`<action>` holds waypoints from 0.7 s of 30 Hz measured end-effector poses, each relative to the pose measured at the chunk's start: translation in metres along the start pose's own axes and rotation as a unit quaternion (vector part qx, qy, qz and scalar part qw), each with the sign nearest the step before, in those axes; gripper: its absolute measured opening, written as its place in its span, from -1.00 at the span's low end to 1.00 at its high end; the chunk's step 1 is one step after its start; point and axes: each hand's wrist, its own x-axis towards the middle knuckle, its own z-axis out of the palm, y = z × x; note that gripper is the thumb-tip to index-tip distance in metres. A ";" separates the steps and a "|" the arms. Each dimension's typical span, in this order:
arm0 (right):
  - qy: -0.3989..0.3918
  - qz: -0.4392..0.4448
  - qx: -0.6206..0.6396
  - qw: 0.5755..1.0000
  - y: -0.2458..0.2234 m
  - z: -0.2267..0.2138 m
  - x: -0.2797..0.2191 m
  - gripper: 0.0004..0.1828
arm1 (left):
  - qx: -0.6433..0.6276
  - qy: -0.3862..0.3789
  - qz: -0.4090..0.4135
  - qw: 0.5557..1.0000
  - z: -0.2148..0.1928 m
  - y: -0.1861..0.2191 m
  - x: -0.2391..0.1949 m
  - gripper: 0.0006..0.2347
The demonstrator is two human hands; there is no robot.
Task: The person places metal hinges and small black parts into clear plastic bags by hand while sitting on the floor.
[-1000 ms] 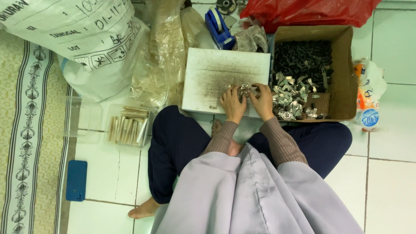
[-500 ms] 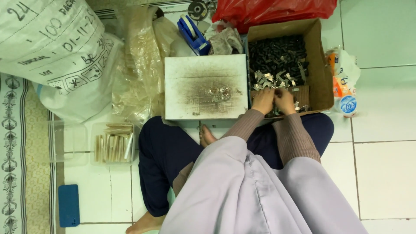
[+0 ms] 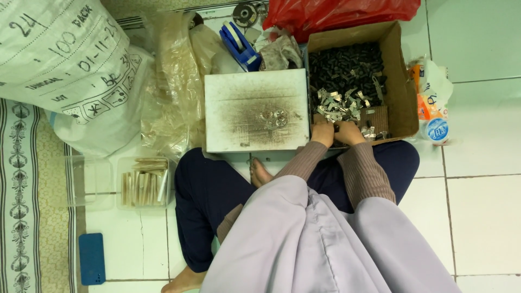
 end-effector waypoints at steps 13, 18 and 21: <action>-0.003 -0.032 0.043 0.999 -0.013 -0.013 -0.013 -0.42 | -0.018 -0.061 -0.016 0.998 -0.012 0.000 0.004 -0.63; -0.010 0.005 -0.015 1.000 -0.016 -0.013 -0.012 -0.40 | -0.020 -0.053 -0.009 0.998 -0.003 -0.001 0.007 -0.76; -0.018 -0.010 -0.001 1.000 -0.026 -0.020 -0.024 -0.42 | -0.013 -0.066 -0.015 0.998 -0.076 0.008 -0.021 -0.76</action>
